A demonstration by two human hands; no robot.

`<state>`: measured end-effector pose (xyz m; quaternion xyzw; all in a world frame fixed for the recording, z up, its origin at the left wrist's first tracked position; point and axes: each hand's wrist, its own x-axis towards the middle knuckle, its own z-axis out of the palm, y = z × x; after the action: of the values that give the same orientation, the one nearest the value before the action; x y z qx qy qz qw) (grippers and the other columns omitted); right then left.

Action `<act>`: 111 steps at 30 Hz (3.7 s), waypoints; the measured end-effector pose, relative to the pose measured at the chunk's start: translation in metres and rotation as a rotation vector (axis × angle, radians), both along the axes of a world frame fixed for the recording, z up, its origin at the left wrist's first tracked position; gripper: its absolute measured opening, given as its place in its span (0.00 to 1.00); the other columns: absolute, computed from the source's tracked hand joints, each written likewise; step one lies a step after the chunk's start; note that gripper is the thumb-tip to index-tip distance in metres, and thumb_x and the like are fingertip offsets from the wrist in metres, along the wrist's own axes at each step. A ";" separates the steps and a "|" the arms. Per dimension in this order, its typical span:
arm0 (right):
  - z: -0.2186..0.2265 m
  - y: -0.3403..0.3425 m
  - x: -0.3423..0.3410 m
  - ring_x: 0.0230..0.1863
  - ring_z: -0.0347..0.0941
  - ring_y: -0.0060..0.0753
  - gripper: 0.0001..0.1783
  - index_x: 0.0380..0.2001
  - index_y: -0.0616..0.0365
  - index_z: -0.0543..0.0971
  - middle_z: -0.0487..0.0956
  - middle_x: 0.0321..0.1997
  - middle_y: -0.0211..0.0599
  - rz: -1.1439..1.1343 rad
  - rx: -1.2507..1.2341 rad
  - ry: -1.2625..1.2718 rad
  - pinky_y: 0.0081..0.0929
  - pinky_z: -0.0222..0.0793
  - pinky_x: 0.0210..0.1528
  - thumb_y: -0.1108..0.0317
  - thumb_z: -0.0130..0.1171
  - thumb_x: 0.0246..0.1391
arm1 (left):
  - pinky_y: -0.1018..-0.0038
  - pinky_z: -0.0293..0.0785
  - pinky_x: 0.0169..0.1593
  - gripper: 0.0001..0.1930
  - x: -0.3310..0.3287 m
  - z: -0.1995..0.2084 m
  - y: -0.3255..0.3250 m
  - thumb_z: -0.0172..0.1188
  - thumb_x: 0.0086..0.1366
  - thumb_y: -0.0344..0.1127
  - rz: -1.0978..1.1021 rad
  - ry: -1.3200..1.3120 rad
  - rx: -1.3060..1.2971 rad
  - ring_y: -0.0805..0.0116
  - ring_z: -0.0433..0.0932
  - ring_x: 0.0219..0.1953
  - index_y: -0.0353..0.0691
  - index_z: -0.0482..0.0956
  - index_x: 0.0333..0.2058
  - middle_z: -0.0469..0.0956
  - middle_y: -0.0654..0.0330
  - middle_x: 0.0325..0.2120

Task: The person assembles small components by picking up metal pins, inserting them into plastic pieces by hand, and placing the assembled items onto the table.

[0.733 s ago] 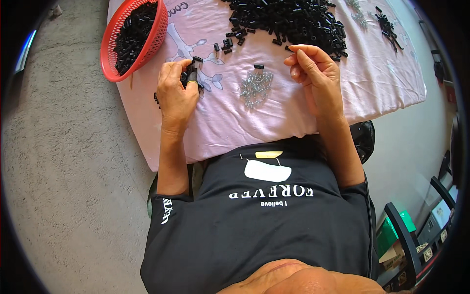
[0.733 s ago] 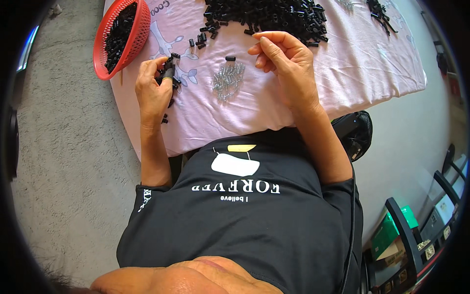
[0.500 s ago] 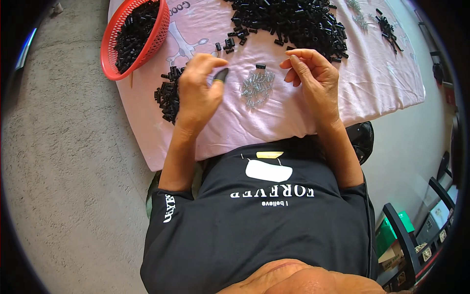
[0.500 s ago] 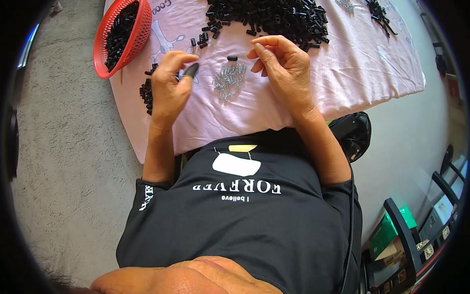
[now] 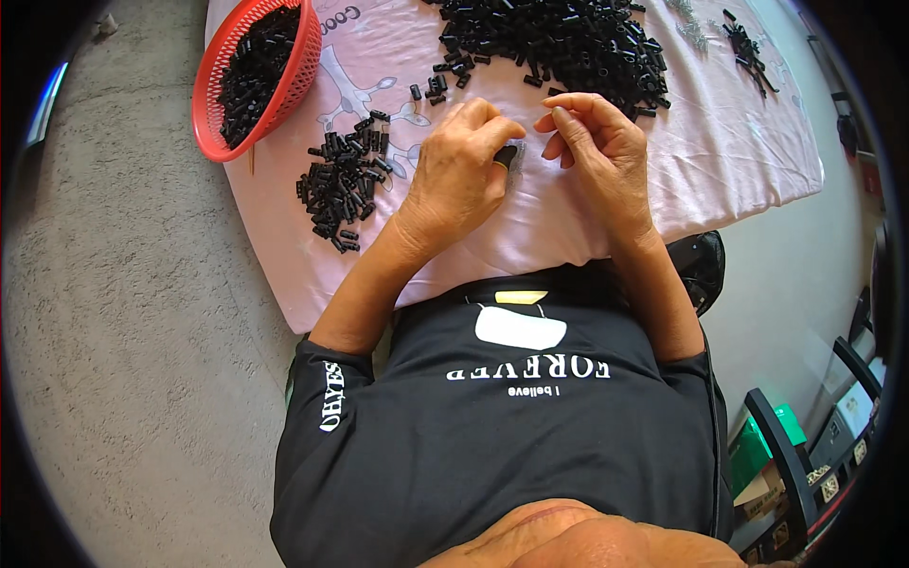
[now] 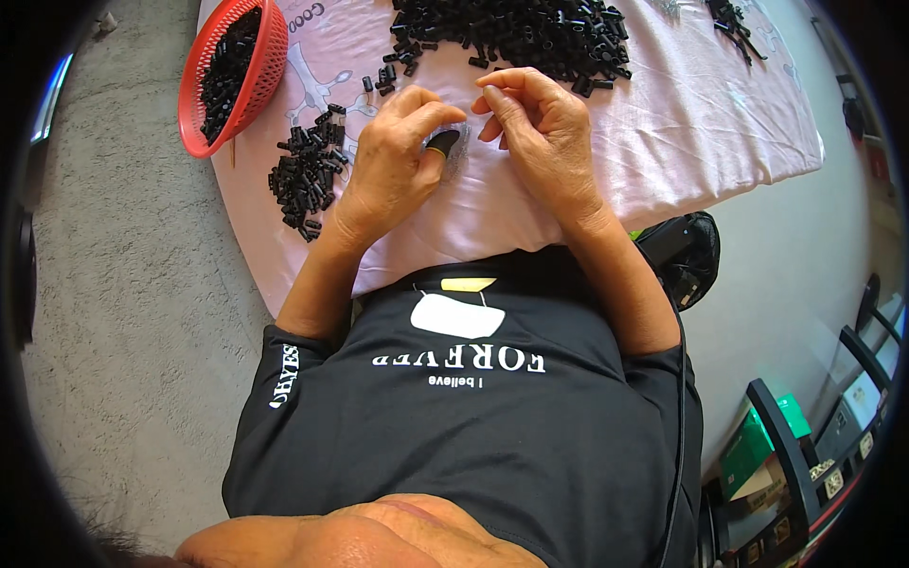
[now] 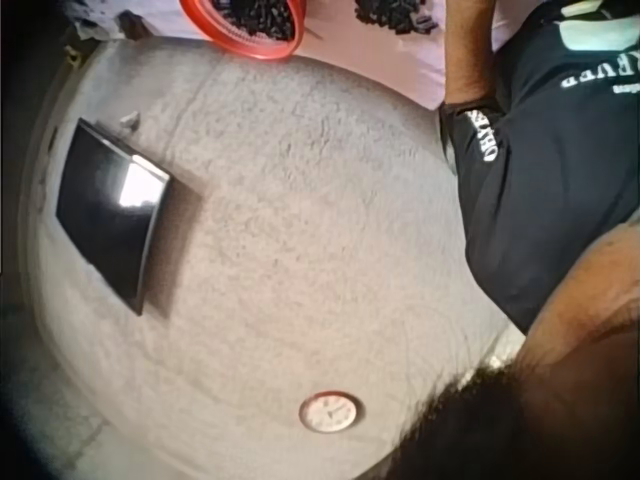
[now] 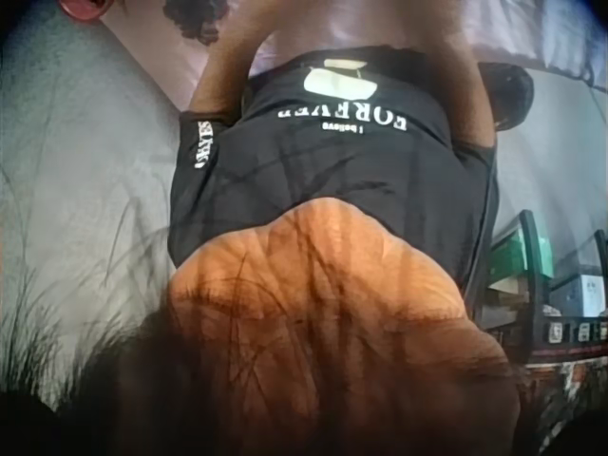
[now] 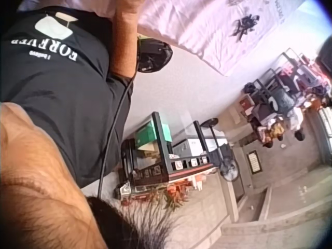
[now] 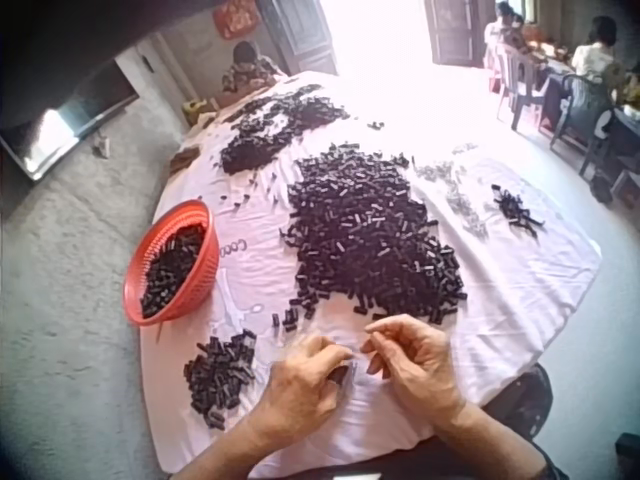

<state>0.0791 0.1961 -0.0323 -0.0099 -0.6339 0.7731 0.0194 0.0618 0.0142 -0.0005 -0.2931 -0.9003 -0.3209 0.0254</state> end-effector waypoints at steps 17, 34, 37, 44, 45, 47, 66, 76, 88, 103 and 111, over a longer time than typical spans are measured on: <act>-0.002 -0.003 -0.001 0.32 0.78 0.16 0.07 0.42 0.63 0.81 0.84 0.33 0.32 0.020 0.044 0.001 0.14 0.72 0.34 0.74 0.56 0.65 | 0.61 0.73 0.49 0.14 -0.007 -0.008 -0.001 0.56 0.47 0.18 -0.008 0.108 -0.085 0.50 0.76 0.43 0.36 0.78 0.35 0.75 0.54 0.36; -0.008 -0.006 0.000 0.35 0.79 0.18 0.07 0.42 0.64 0.81 0.84 0.34 0.32 0.066 0.100 0.041 0.17 0.76 0.40 0.75 0.61 0.62 | 0.60 0.74 0.43 0.12 -0.004 0.001 0.002 0.56 0.53 0.17 0.002 -0.028 0.052 0.49 0.78 0.37 0.35 0.75 0.36 0.77 0.52 0.32; -0.011 -0.006 0.001 0.36 0.80 0.18 0.07 0.42 0.64 0.81 0.84 0.35 0.33 0.101 0.080 0.085 0.17 0.76 0.42 0.77 0.62 0.59 | 0.60 0.75 0.40 0.10 -0.002 0.004 0.005 0.54 0.55 0.16 0.029 -0.143 0.207 0.49 0.79 0.35 0.35 0.73 0.36 0.78 0.50 0.30; -0.012 -0.004 0.001 0.37 0.80 0.18 0.08 0.41 0.64 0.81 0.84 0.35 0.33 0.175 0.009 0.059 0.17 0.76 0.43 0.79 0.63 0.57 | 0.65 0.77 0.36 0.09 0.000 0.008 0.006 0.56 0.60 0.17 0.091 -0.182 0.293 0.54 0.83 0.32 0.35 0.73 0.38 0.80 0.49 0.28; -0.011 -0.004 0.001 0.37 0.80 0.18 0.08 0.41 0.64 0.81 0.84 0.35 0.33 0.176 0.009 0.059 0.17 0.76 0.43 0.79 0.63 0.57 | 0.65 0.77 0.36 0.09 0.000 0.008 0.006 0.56 0.60 0.17 0.092 -0.182 0.293 0.54 0.83 0.32 0.35 0.73 0.38 0.80 0.49 0.28; -0.008 -0.004 0.001 0.37 0.79 0.17 0.07 0.40 0.65 0.81 0.84 0.34 0.32 0.182 0.003 0.055 0.16 0.76 0.42 0.80 0.62 0.58 | 0.67 0.77 0.36 0.09 0.001 0.006 0.006 0.57 0.62 0.18 0.075 -0.181 0.304 0.55 0.83 0.33 0.35 0.73 0.40 0.80 0.49 0.28; -0.006 -0.001 0.001 0.41 0.80 0.20 0.08 0.43 0.65 0.77 0.82 0.38 0.33 0.248 -0.061 0.022 0.18 0.78 0.45 0.81 0.57 0.61 | 0.67 0.78 0.36 0.10 0.005 0.002 0.005 0.58 0.62 0.19 0.080 -0.183 0.317 0.55 0.84 0.33 0.35 0.73 0.42 0.81 0.49 0.29; -0.006 -0.002 0.001 0.40 0.78 0.18 0.09 0.45 0.66 0.76 0.81 0.38 0.31 0.225 -0.077 0.005 0.17 0.76 0.45 0.81 0.58 0.61 | 0.76 0.77 0.44 0.11 0.009 0.002 0.003 0.57 0.62 0.17 0.101 -0.323 0.325 0.73 0.81 0.37 0.31 0.78 0.42 0.81 0.58 0.32; -0.008 -0.005 0.003 0.39 0.81 0.20 0.13 0.44 0.65 0.79 0.84 0.35 0.36 0.182 0.049 0.104 0.19 0.78 0.44 0.84 0.60 0.55 | 0.73 0.73 0.28 0.01 0.010 0.005 0.007 0.60 0.61 0.23 0.224 -0.267 0.312 0.70 0.78 0.21 0.32 0.79 0.32 0.79 0.54 0.21; -0.004 -0.005 0.002 0.27 0.78 0.23 0.05 0.34 0.64 0.83 0.83 0.30 0.37 0.127 0.314 0.210 0.21 0.74 0.31 0.78 0.66 0.52 | 0.74 0.76 0.33 0.03 0.006 0.001 0.003 0.60 0.62 0.22 0.237 -0.172 0.360 0.69 0.81 0.26 0.33 0.77 0.34 0.80 0.55 0.24; -0.009 -0.006 0.000 0.29 0.79 0.25 0.05 0.35 0.65 0.83 0.83 0.29 0.38 0.071 0.302 0.259 0.21 0.73 0.32 0.76 0.66 0.54 | 0.72 0.78 0.34 0.06 0.007 0.002 0.006 0.61 0.59 0.19 0.173 -0.158 0.367 0.65 0.83 0.29 0.33 0.78 0.36 0.81 0.54 0.27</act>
<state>0.0793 0.1899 -0.0412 0.1147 -0.7349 0.6642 0.0747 0.0687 0.0198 0.0011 -0.1792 -0.8477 -0.4980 0.0353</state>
